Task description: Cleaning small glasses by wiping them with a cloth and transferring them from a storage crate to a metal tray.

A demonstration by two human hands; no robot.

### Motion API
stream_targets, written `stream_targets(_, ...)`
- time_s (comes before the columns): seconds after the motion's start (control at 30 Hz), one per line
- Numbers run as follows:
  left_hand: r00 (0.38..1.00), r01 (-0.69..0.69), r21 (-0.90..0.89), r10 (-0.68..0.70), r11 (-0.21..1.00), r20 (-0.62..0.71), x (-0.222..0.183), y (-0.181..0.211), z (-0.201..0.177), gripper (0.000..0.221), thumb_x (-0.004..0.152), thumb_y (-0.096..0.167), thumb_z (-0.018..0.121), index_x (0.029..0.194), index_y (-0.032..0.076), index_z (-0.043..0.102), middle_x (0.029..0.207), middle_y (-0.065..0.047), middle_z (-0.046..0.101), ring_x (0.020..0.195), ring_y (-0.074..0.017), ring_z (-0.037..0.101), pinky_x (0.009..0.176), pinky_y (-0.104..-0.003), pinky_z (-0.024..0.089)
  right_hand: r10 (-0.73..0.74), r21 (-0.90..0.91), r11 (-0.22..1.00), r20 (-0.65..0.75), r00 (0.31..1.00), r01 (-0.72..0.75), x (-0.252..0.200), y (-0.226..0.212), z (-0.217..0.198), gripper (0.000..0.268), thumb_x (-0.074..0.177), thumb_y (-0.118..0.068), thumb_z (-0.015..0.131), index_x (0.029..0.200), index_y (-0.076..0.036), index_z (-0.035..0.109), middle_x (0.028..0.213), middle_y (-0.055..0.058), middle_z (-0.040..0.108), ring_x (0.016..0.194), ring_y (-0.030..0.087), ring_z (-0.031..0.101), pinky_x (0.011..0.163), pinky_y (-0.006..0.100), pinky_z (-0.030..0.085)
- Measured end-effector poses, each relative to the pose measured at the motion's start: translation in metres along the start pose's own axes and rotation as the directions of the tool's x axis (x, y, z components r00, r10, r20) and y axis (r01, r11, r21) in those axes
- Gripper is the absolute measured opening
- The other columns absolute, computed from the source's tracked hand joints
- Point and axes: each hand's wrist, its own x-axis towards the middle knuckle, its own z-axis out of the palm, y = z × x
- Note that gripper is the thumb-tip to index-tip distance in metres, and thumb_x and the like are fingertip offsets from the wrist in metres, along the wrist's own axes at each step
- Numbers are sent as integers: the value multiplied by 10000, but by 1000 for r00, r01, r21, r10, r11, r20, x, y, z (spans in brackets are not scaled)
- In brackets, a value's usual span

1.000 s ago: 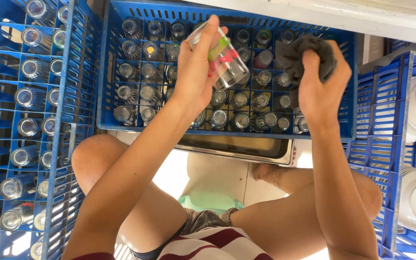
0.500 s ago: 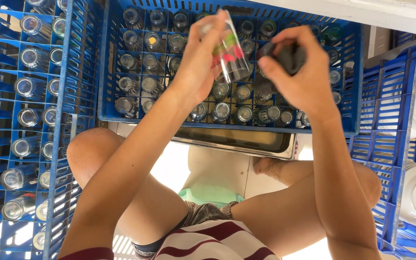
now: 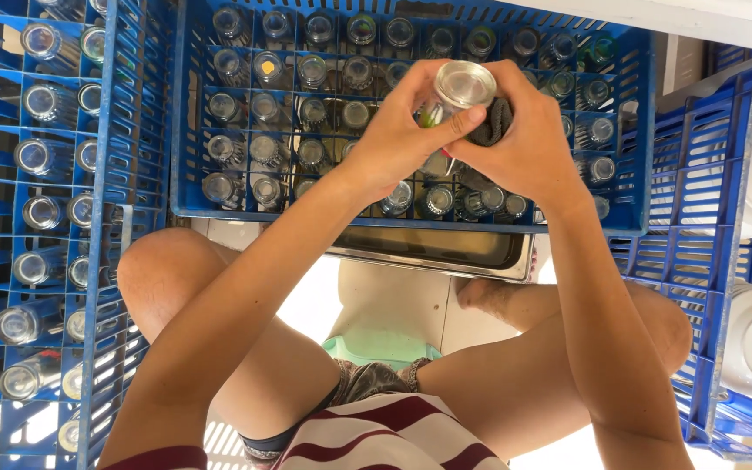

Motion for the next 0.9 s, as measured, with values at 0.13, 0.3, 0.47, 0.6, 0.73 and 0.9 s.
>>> stream_targets(0.13, 991, 130, 49, -130, 990, -10, 1, 10, 9, 672, 780, 515, 790, 1336, 200, 585, 1371, -11, 620, 1359, -203, 524, 1139, -387, 444, 22, -70, 997, -23, 999, -24, -5, 17, 7, 502, 839, -191, 811, 1256, -66, 560, 1040, 68, 668, 799, 239, 625, 668, 374, 486)
stream_targets(0.3, 889, 439, -170, -454, 882, -60, 3, 23, 11, 838, 778, 603, 509, 1528, 237, 435, 1703, 1, 287, 1595, -227, 176, 1223, -579, 88, 24, -250, 967, -59, 998, -38, -9, 31, 17, 603, 903, -473, 828, 1278, -101, 537, 1123, 81, 687, 916, 291, 658, 679, 434, 525)
stream_targets(0.47, 853, 486, -231, -515, 843, -83, 5, 18, 13, 923, 738, 651, 471, 1547, 210, 414, 1740, -40, 208, 1609, -191, 150, 1229, -608, 80, 35, -294, 954, -91, 995, -61, -16, 41, 17, 615, 878, -404, 860, 1297, -125, 508, 1172, 77, 694, 959, 312, 635, 723, 454, 522)
stream_targets(0.6, 769, 585, -286, -631, 759, -104, 9, 15, 19, 929, 727, 638, 433, 1530, 171, 466, 1720, -96, 272, 1593, -209, 228, 1181, -641, 280, 109, -275, 955, -41, 993, -116, -19, 57, 26, 611, 821, -332, 886, 1279, -172, 514, 1175, 42, 699, 937, 330, 608, 714, 483, 492)
stream_targets(0.73, 739, 616, -330, -670, 715, -72, 19, -19, 23, 981, 763, 638, 372, 1576, 89, 385, 1668, -38, 361, 1548, -189, 301, 1176, -617, 313, 207, -180, 963, 23, 978, -199, -24, 83, 47, 632, 795, -288, 883, 1288, -203, 496, 1188, 44, 696, 928, 335, 610, 751, 481, 495)
stream_targets(0.9, 767, 539, -512, -641, 669, -30, 16, -44, 29, 1028, 891, 706, 454, 1611, 6, 234, 1665, -253, 72, 1584, -399, -60, 1263, -631, 191, 342, -144, 934, 103, 934, -326, -33, 117, 73, 670, 745, -371, 890, 1306, -242, 546, 1216, 119, 742, 1069, 357, 637, 924, 508, 461)
